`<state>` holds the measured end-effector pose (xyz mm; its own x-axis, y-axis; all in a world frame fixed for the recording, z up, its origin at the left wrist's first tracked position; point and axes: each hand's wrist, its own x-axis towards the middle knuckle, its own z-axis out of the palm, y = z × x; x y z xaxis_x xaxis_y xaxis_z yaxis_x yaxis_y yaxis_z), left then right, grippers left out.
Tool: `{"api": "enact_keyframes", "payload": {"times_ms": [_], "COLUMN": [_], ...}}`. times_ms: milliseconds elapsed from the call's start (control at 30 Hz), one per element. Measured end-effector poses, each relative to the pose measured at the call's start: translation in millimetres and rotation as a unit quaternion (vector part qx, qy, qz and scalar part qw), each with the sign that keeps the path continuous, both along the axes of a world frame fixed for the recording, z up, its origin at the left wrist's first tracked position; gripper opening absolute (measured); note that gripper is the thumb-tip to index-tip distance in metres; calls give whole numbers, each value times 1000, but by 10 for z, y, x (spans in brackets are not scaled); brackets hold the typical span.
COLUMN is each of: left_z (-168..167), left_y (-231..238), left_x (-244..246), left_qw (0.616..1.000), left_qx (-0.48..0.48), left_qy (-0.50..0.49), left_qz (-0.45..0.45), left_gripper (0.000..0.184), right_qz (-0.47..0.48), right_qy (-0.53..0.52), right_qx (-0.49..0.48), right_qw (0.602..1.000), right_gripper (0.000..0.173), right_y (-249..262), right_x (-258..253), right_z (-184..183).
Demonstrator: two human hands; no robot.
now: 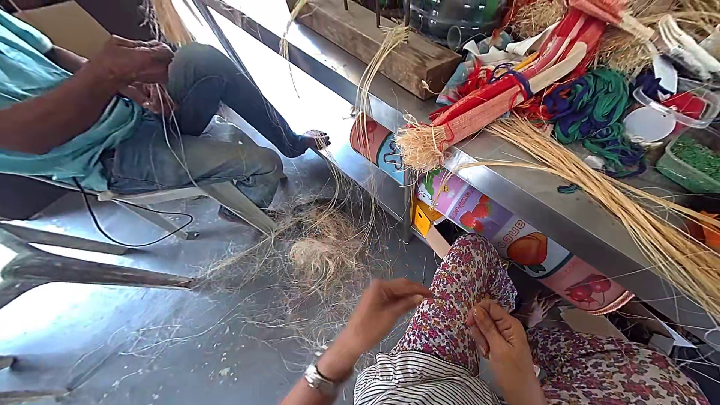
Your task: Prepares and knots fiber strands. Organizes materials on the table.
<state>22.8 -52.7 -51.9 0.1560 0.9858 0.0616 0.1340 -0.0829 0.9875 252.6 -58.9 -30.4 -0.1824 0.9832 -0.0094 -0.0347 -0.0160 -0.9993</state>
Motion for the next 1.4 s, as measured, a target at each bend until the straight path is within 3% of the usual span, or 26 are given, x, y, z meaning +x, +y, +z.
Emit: {"api": "enact_keyframes", "payload": {"times_ms": [67, 167, 300, 600, 800, 900, 967, 1033, 1200, 1400], "left_z": [-9, 24, 75, 95, 48, 59, 52, 46, 89, 100], "left_y": [-115, -136, -63, -87, -86, -76, -60, -49, -68, -77], "left_x": [417, 798, 1002, 1207, 1231, 1218, 1194, 1158, 1149, 1174], "left_qw": [983, 950, 930, 894, 898, 918, 942, 957, 969, 975], "left_qx": [-39, -80, -102, -127, -133, -111, -75, -63, -93, -98], "left_qy": [-179, -301, -352, -428, -420, -380, -328, -283, -216, -159], "left_qz": [-16, 17, 39, -13, -2, 5, 5, -11, -75, -116], "left_gripper": [26, 30, 31, 26, 19, 20, 20, 19, 16, 14], "right_qz": [-6, -16, -26, -58, -45, -9, 7, -18, -85, -105], "right_qy": [23, 34, 29, 65, 86, -97, -232, -271, -120, -65], "right_qx": [0, -8, -11, -39, -60, -18, 16, 56, 90, 65], "right_qw": [1000, 999, 999, 995, 993, 995, 972, 961, 985, 990], "right_gripper": [27, 27, 27, 28, 27, 21, 32, 35, 22, 5], "right_y": [-46, -95, -160, -245, -256, -233, -206, -176, -108, -87], "right_x": [-13, 11, 110, 178, 190, 330, 492, 605, 628, 541], "right_z": [-5, -13, -23, -17, -69, -45, 29, 97, 158, 135]}}
